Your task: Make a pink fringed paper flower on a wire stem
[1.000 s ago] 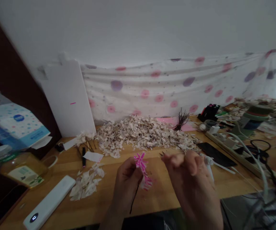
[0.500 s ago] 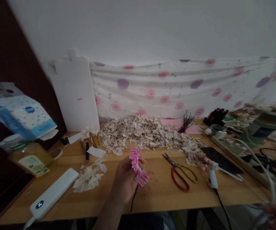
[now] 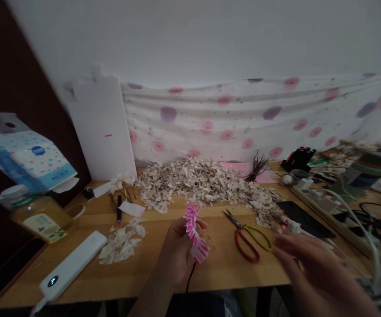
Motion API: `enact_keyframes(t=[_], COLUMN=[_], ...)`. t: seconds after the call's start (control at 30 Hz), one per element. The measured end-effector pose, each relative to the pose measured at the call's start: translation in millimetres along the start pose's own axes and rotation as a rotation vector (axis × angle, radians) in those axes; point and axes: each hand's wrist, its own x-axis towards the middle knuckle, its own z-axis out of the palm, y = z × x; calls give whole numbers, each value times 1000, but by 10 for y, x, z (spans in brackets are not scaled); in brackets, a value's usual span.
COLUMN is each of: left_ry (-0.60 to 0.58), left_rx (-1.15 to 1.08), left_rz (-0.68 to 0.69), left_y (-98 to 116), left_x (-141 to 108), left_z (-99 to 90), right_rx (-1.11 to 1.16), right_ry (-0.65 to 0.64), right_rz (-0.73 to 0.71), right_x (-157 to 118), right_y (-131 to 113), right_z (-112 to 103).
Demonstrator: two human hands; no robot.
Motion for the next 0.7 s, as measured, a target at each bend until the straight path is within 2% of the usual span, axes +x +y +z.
enact_keyframes(t=[0.03, 0.07, 0.1, 0.17, 0.27, 0.4, 0.47, 0.63, 0.7], left_ry=[-1, 2, 9, 26, 5, -16, 2, 61, 66], left_rx=[0, -1, -1, 13, 33, 19, 16, 80, 90], left_rz=[-25, -51, -70, -82, -70, -63, -71, -83, -53], left_y=[-3, -6, -7, -6, 2, -14, -26, 5, 33], left_x=[-11, -21, -31, -54, -84, -89, -80, -80, -88], left_z=[22, 40, 54, 76, 94, 86, 71, 53, 49], right_rx=[28, 55, 55, 38, 10, 45, 91, 336, 448], right_ry=[-129, -195, -247, -256, -231, -251, -270, -248, -246], right_rz=[-104, -223, -280, -342, -367, -390, -355, -12, 54], right_x=[59, 118, 171, 236, 242, 246, 260, 214, 193], right_y=[-129, -245, -341, -464, -516, -536, -554, -588, -628], right_z=[188, 362, 512, 718, 807, 752, 745, 764, 749])
